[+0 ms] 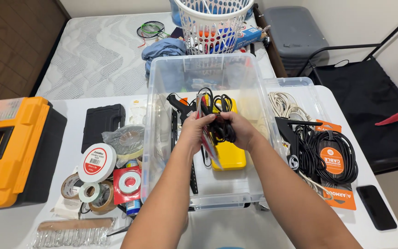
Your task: The person removes items from a clear plastic storage bin on a white table, taking out tape rolls, cables, a yellow case, clamps and other supplies, and arranges them in groups on the table beside the bin.
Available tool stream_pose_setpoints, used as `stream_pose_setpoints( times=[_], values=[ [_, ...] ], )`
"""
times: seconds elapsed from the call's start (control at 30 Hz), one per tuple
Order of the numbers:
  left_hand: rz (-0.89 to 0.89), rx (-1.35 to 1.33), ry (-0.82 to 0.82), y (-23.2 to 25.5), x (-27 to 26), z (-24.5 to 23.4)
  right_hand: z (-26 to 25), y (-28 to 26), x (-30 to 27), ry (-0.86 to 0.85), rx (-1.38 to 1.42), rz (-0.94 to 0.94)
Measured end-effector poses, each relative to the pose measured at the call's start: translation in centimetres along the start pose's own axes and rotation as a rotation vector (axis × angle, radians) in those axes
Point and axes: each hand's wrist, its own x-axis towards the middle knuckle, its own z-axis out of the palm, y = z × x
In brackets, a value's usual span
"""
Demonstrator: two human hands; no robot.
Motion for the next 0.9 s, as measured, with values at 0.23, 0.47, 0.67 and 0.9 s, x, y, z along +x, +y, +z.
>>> stream_pose_setpoints(
  times=[0.23,0.47,0.67,0.9],
  values=[
    [0.072,0.175,0.045,0.6,0.7,-1.4,1.6,-0.1,0.1,0.021,0.027,-0.151],
    [0.091,0.042,0.020,1.1,0.5,-1.3,-7.1,-7.1,-4.3,0.472,-0.190,-0.435],
    [0.107,0.115,-0.016,0.5,0.1,0.8,-22.3,-4.5,-8.1,1.067,-1.080,-0.041],
    [0.106,0.112,-0.025,-0.1,-0.1,1.4,-24.4,-0.1,-9.4,1.038,-1.515,0.228]
  ],
)
